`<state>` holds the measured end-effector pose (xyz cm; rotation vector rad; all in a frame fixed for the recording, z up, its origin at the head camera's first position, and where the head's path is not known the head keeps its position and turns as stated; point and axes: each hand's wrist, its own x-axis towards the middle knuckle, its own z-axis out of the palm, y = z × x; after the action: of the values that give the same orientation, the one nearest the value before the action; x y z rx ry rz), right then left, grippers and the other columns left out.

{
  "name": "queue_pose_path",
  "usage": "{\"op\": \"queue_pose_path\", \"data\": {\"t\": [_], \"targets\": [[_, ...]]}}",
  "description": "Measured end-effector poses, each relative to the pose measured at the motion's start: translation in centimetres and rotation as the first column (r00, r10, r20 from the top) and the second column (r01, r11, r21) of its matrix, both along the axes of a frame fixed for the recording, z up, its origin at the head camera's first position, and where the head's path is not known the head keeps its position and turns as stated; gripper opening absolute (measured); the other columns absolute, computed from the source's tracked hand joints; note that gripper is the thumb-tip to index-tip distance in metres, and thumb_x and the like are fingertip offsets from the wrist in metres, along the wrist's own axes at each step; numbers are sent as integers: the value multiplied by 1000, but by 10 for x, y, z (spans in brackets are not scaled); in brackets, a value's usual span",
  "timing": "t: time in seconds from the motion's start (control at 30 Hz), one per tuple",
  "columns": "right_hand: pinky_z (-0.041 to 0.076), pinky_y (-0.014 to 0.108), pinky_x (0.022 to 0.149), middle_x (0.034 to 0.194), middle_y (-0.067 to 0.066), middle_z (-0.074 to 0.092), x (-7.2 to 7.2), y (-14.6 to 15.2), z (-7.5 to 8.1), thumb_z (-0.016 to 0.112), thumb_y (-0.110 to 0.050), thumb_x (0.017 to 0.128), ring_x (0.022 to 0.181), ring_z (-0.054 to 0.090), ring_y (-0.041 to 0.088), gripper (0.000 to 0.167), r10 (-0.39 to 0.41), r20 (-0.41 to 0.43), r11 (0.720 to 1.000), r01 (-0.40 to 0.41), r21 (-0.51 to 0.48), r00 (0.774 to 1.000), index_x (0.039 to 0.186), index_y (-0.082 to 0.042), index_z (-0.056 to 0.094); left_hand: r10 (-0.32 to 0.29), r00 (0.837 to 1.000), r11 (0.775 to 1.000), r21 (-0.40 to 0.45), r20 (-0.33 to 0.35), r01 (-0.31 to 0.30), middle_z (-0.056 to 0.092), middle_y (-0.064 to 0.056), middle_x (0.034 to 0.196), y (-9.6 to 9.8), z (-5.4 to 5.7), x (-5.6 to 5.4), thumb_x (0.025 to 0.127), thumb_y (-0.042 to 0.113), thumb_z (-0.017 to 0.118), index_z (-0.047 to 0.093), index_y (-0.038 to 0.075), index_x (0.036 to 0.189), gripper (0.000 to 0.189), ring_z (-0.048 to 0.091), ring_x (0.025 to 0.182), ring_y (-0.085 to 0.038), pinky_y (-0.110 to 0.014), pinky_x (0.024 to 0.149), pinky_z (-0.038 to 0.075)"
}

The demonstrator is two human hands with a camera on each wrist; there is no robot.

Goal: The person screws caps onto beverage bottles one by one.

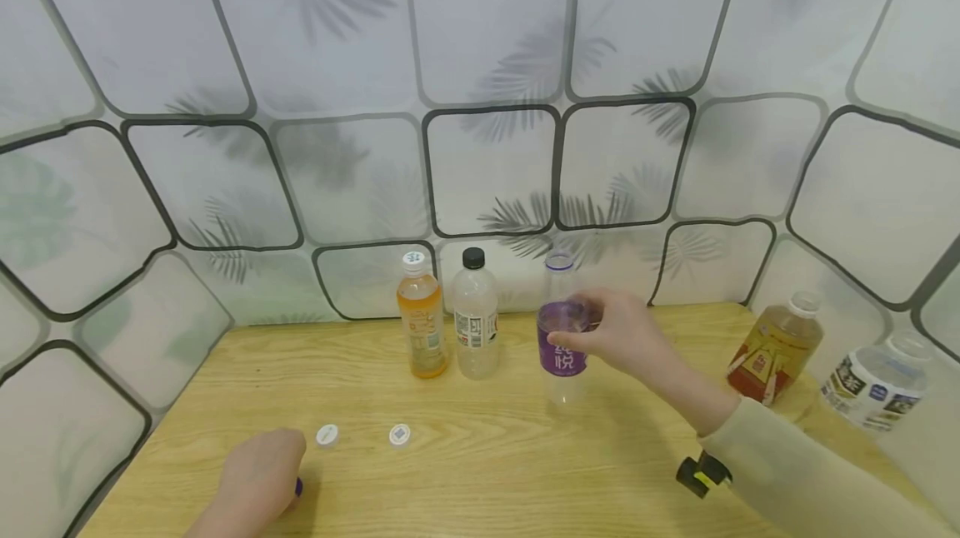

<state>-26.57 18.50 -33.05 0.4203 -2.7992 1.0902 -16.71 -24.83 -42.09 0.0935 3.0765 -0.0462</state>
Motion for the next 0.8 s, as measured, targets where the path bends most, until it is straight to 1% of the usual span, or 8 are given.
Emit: {"op": "queue_pose_path", "data": {"t": [0.1, 0.2, 0.4, 0.5, 0.67, 0.8], "targets": [[63, 39, 80, 100, 11, 80, 3, -3, -3, 92, -33, 84, 87, 75, 20, 49, 16, -11, 1000, -16, -11, 1000, 116, -1, 74, -1, 1000, 1000, 3, -1, 1, 60, -3, 72, 0, -1, 0, 63, -1, 96, 56, 9, 77, 43, 55, 66, -19, -39, 58, 53], [62, 38, 80, 100, 10, 81, 5, -6, -7, 92, -32, 83, 88, 75, 20, 48, 33, -8, 999, -33, -22, 999, 116, -1, 75, 0, 1000, 1000, -1, 1, 0, 59, -3, 71, 0, -1, 0, 64, -1, 96, 56, 9, 77, 43, 55, 66, -18, -38, 58, 52], [63, 41, 84, 104, 10, 81, 9, -13, -16, 92, -36, 83, 92, 76, 21, 57, 33, 18, 999, -33, -26, 999, 124, -1, 73, 2, 1000, 1000, -10, -1, -2, 60, -3, 72, 0, -2, 0, 63, -1, 96, 57, 9, 77, 43, 55, 66, -19, -39, 59, 53], [63, 40, 84, 105, 12, 80, 11, -17, -19, 93, -33, 81, 93, 76, 22, 62, 40, 28, 998, -39, -44, 999, 127, 2, 71, -6, 1000, 1000, -12, -15, 6, 61, -3, 72, 0, -3, -1, 62, -1, 97, 57, 9, 77, 44, 56, 66, -19, -40, 59, 54], [64, 34, 80, 105, 13, 80, 15, -22, -25, 95, -26, 79, 90, 76, 20, 59, 105, 45, 988, -99, -120, 993, 125, 3, 71, -3, 1000, 1000, -17, -10, 3, 61, -3, 72, 0, -3, -1, 63, -2, 95, 57, 9, 78, 42, 56, 66, -19, -40, 59, 54], [64, 32, 79, 103, 13, 81, 19, -24, -28, 95, -25, 79, 88, 76, 18, 57, 134, 40, 983, -127, -135, 990, 123, 3, 72, 5, 1000, 1000, -15, 5, -4, 60, -3, 72, 1, -3, -2, 64, -5, 90, 57, 9, 78, 39, 55, 66, -19, -39, 59, 54]]}}
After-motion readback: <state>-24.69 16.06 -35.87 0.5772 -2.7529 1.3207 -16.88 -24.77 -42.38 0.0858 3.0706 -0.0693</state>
